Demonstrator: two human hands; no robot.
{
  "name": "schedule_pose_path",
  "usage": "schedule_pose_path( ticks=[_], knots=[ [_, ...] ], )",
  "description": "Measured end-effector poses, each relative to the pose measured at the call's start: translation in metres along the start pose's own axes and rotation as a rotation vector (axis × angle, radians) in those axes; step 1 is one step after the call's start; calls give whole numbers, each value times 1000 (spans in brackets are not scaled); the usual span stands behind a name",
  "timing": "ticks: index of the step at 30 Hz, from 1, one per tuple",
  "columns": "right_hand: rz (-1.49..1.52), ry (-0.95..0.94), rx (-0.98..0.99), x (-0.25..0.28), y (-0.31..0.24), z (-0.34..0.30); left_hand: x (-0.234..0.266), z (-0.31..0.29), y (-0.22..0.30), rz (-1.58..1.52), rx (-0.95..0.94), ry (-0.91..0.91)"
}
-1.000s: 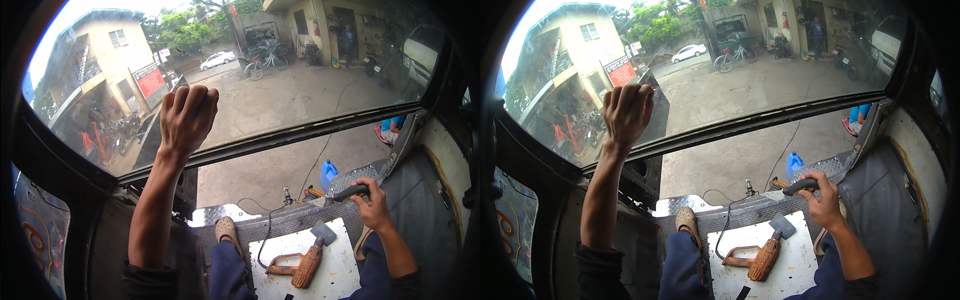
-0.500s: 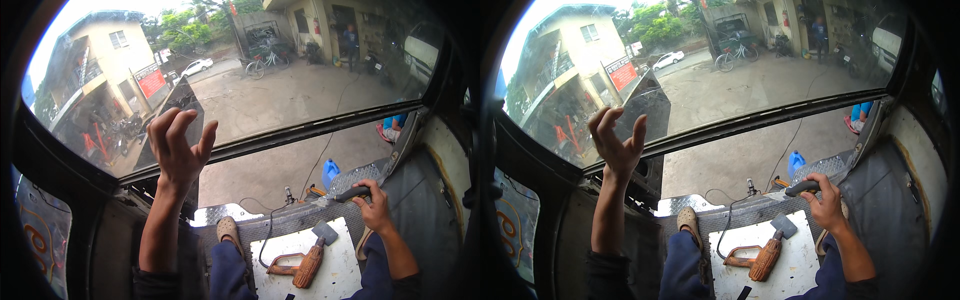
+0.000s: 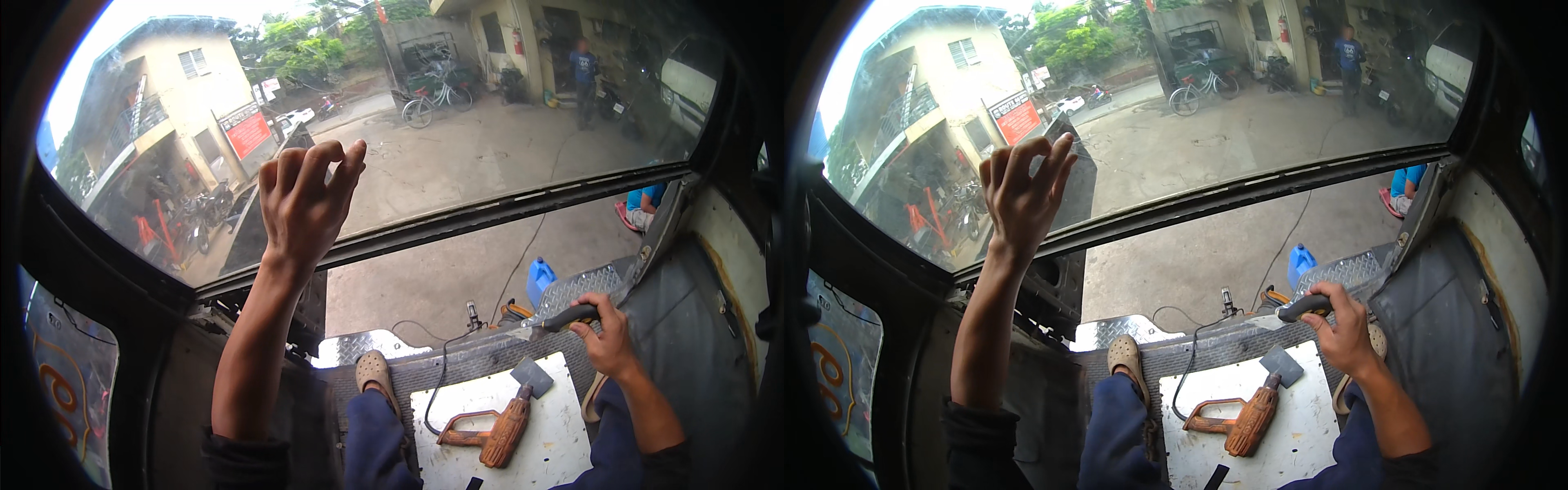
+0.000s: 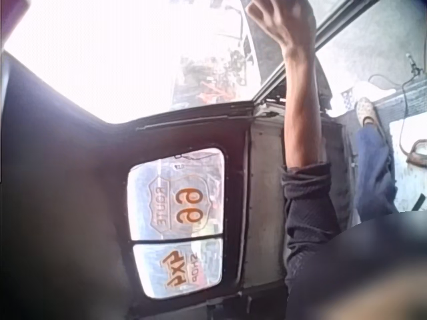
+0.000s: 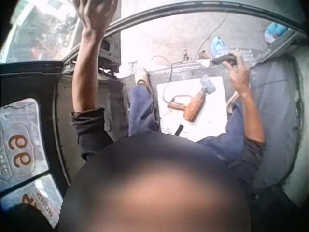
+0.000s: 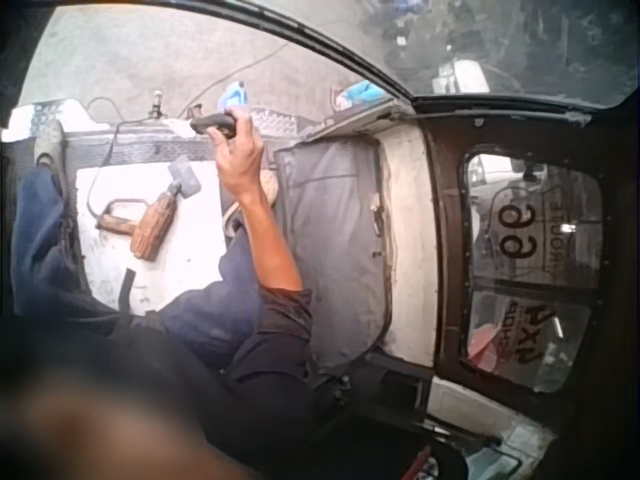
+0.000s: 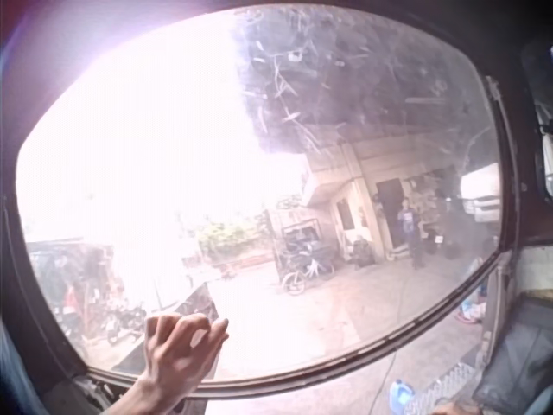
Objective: The person uses a heat gun and a scraper to remove adhesive residue from the interior surface of a vehicle windshield. They repeatedly apply heat and scrape along the lower edge of the glass, then peel away loosened strips of residue by hand.
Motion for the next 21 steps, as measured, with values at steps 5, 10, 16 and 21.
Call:
schedule_pose_path(
  ticks=[5, 10, 16, 21],
  knots=[
    [5, 9, 0, 2, 3, -2, 0, 2, 0, 20, -14, 27],
    [-10, 10, 3, 5, 6, -5, -4, 2, 4, 14, 15, 0],
    [-26, 1, 6, 6, 7, -6, -4, 2, 8, 3, 46, 16],
    [-25, -1, 5, 5, 9, -6, -4, -2, 9, 0, 55, 8]
  ],
)
Point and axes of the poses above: each hand's wrist, its own z-axis towards the middle knuckle, its own x-axis out of the back of the hand, y = z × x, the point moved 9 cm from there along z, towards the middle knuckle, and after that the axes turned 1 degree about x, right-handed, at the moved point
